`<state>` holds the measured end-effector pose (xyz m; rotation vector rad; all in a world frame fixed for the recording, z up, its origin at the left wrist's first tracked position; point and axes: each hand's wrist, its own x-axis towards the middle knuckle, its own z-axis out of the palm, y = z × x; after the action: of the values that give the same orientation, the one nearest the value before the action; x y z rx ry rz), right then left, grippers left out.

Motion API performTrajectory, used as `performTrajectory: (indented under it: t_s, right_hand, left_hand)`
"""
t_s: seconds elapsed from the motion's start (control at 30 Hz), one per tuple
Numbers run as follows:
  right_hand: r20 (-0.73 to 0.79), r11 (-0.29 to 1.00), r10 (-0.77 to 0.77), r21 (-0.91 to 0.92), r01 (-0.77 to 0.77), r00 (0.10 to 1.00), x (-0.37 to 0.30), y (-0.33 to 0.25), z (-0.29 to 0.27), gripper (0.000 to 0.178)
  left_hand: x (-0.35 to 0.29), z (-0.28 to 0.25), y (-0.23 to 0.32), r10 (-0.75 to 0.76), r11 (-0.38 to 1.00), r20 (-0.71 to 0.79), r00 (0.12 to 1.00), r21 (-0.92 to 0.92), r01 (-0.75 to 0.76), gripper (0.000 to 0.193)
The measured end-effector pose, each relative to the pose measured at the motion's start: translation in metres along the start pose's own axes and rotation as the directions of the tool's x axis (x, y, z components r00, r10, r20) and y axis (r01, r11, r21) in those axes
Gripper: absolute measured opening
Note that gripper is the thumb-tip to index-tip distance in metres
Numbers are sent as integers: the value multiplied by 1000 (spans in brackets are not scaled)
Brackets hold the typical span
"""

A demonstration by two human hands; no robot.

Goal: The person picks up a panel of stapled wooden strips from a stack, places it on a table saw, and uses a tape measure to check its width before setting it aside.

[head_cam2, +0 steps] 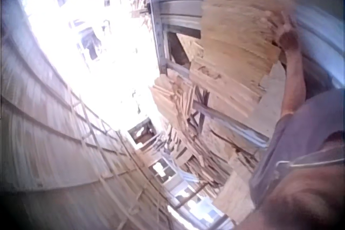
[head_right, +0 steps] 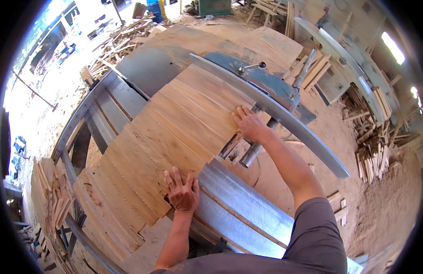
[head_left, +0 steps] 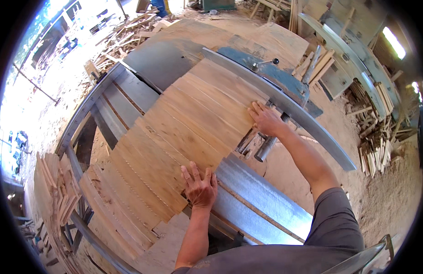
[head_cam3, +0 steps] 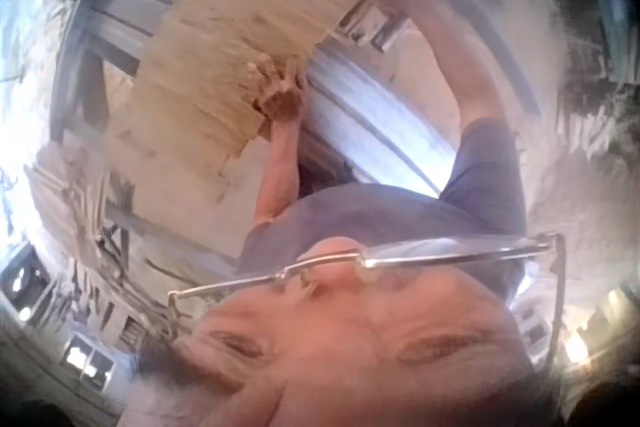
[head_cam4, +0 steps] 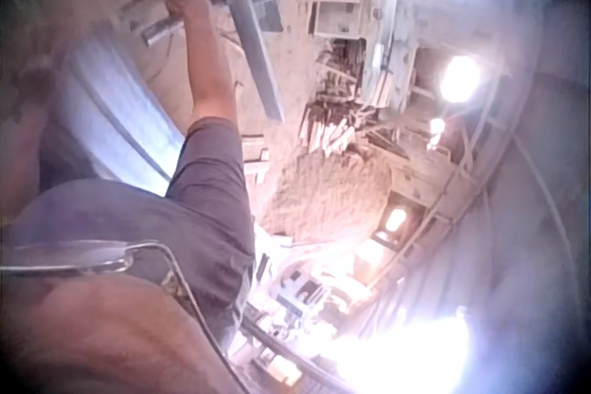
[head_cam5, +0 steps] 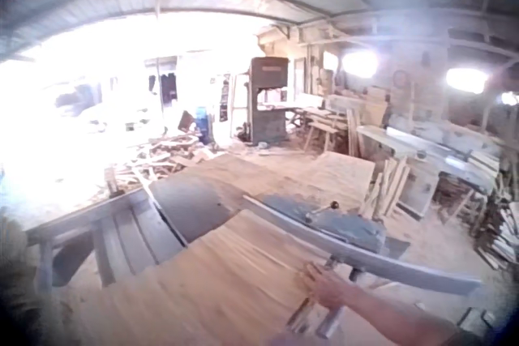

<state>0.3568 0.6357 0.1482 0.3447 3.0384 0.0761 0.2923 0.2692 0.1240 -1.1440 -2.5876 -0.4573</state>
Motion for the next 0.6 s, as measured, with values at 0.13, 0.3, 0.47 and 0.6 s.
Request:
performTrajectory:
  t_s: [0.13, 0.3, 0.47, 0.6]
  right_hand:
    - [-11, 1000, -25, 5, 25, 1000, 6, 0, 0, 74]
    - [48, 998, -9, -67, 12, 999, 10, 2, 3, 74]
    - [25, 998, -32, -50, 33, 999, 13, 2, 2, 70]
    - [7, 997, -36, -66, 37, 999, 14, 5, 7, 71]
  left_hand:
    - [-2, 2, -2, -3, 1000, 10, 1000, 11, 3, 28]
    - [2, 4, 0, 21, 999, -4, 1000, 30, -21, 28]
    - [2, 6, -3, 5, 1000, -9, 1000, 21, -5, 27]
    - [3, 12, -6, 30, 998, -50, 998, 57, -27, 26]
